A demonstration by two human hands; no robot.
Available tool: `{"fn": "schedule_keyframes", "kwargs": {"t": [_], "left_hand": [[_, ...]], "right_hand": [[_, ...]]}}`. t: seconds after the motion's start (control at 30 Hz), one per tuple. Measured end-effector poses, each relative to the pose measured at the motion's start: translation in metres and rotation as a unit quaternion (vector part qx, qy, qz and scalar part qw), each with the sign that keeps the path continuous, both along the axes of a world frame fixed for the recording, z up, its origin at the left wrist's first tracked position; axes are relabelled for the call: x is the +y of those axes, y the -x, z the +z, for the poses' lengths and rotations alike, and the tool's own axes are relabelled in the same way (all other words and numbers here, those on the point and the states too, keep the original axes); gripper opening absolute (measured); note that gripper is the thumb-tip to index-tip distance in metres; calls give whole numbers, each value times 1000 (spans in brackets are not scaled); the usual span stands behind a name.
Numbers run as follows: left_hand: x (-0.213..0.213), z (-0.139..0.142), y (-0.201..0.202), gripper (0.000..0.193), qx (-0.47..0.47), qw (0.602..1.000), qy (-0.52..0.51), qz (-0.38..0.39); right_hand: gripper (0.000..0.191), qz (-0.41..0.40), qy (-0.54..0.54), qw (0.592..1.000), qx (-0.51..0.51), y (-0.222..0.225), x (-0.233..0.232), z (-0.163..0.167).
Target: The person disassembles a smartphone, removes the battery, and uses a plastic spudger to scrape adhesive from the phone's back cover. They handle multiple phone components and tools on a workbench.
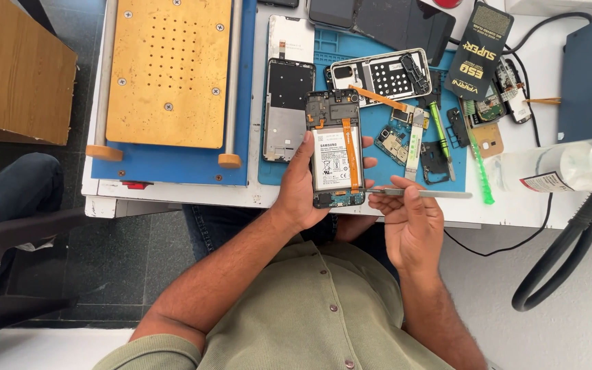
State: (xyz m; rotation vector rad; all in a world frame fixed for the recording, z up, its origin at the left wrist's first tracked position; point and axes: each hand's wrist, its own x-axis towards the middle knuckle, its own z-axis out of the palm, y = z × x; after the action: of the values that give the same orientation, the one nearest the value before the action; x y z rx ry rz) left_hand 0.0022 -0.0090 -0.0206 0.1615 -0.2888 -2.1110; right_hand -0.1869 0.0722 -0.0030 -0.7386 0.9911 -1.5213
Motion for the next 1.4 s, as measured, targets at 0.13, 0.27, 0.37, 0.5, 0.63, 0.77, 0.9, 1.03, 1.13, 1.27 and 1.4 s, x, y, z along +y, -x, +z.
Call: {"fn": "schedule_keyframes", "kwargs": {"t": [0.13, 0.27, 0.37, 0.5, 0.63, 0.77, 0.9, 1.03, 1.13, 1.27, 1.4], "left_hand": [[-5, -4, -1, 74, -3, 1000, -6, -2], [-4, -5, 2, 75, -8, 1000, -1, -2], [3, -5, 10, 74, -14, 1000, -5, 0], [2, -6, 12, 73, -6, 1000, -3, 2], [5, -7, 14, 73, -5, 1000, -2, 3], [10, -6, 17, 74, -3, 1000, 3, 3], [10, -5, 19, 75, -10, 1000, 12, 6], [8, -5, 18, 75, -2, 1000, 15, 4], [4, -6, 19, 75, 5, 1000, 15, 5], [-4, -8, 19, 74, 9, 1000, 12, 2], [-6, -6, 18, 75, 4, 1000, 11, 5]], "right_hand": [[27, -9, -1, 999, 41, -5, -4, -8], [24, -24, 4, 998, 63, -6, -1, -11], [24, -27, -6, 998, 55, 1, 6, -9], [23, -25, 3, 997, 67, 1, 5, -10], [18, -31, 1, 997, 74, 2, 7, -10], [14, -29, -31, 997, 63, 3, 9, -6], [11, -5, -55, 998, 30, 5, 3, -1], [11, 9, -80, 997, 18, 8, -3, 1], [11, 17, -85, 996, 14, 12, -8, 1], [11, 20, -85, 996, 17, 15, -17, -1], [11, 22, -86, 996, 16, 13, -20, 2]]}}
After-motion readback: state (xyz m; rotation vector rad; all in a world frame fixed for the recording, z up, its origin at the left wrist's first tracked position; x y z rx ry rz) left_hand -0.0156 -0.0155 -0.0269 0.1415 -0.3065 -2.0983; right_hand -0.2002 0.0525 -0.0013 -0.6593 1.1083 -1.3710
